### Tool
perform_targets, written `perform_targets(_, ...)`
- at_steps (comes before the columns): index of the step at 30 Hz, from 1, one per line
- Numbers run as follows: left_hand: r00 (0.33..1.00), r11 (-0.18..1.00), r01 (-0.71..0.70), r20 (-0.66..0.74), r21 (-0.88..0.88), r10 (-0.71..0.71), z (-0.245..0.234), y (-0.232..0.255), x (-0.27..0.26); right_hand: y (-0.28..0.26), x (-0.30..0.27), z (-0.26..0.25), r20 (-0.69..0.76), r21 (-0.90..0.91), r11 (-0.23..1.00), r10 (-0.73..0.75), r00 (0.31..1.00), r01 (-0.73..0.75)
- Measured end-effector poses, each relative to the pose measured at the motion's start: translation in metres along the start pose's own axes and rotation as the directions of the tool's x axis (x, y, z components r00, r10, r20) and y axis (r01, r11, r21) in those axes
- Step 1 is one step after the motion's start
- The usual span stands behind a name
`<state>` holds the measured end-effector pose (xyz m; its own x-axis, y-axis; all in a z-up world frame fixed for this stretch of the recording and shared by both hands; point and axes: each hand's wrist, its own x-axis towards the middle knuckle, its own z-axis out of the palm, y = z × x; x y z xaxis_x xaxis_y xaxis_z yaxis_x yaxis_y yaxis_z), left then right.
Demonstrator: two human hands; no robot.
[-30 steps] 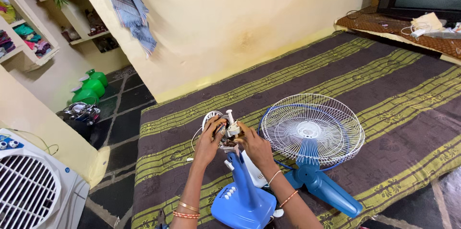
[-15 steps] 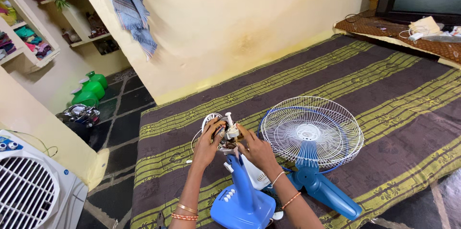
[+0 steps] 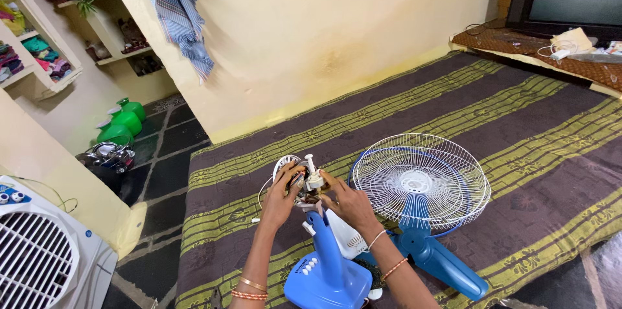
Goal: The person works on the motor housing of a blue table fan placed on a bed, using a screwdriver to unscrew and manipulate the motor assembly while holding the housing steady. The fan's blade guard and base remain on the bed as the person works on the motor components.
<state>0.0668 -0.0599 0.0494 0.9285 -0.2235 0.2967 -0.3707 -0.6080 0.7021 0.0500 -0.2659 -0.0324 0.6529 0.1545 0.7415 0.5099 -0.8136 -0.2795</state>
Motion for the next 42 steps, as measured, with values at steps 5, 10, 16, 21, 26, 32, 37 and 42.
perform_targets(5, 1.000, 1.000, 0.013, 0.012, 0.017, -0.013, 0.001, 0.000, 0.000, 0.003, 0.000, -0.004, -0.005, 0.015, 0.999, -0.029, 1.000, 0.029)
perform_targets(10, 1.000, 1.000, 0.017, 0.015, 0.018, -0.018, -0.002, 0.003, -0.003, 0.002, 0.001, -0.005, -0.033, 0.009, 0.999, -0.050, 0.998, 0.051)
perform_targets(16, 1.000, 0.999, 0.021, 0.008, 0.024, -0.021, -0.003, 0.008, -0.007, 0.001, 0.001, -0.004, -0.083, 0.004, 0.997, -0.072, 0.994, 0.072)
perform_targets(21, 0.999, 0.999, -0.039, -0.022, 0.022, 0.039, -0.002, 0.005, -0.012, 0.001, 0.000, -0.004, -0.132, -0.022, 0.989, -0.150, 0.980, 0.148)
perform_targets(26, 1.000, 1.000, -0.026, -0.017, 0.012, 0.026, -0.001, 0.001, -0.012, -0.002, 0.001, -0.006, -0.128, -0.007, 0.988, -0.157, 0.979, 0.157)
perform_targets(32, 1.000, 1.000, 0.012, -0.013, -0.005, -0.012, -0.002, 0.000, -0.013, -0.005, 0.000, -0.012, 0.003, 0.053, 0.998, -0.020, 1.000, 0.020)
perform_targets(37, 0.999, 1.000, -0.012, -0.037, -0.025, 0.011, -0.002, 0.003, -0.014, -0.006, -0.001, -0.020, 0.058, 0.100, 0.995, 0.007, 0.998, -0.012)
perform_targets(42, 0.999, 0.999, -0.027, -0.045, -0.016, 0.027, -0.003, 0.004, -0.015, -0.009, -0.001, -0.023, 0.051, 0.140, 0.990, 0.015, 0.999, -0.022)
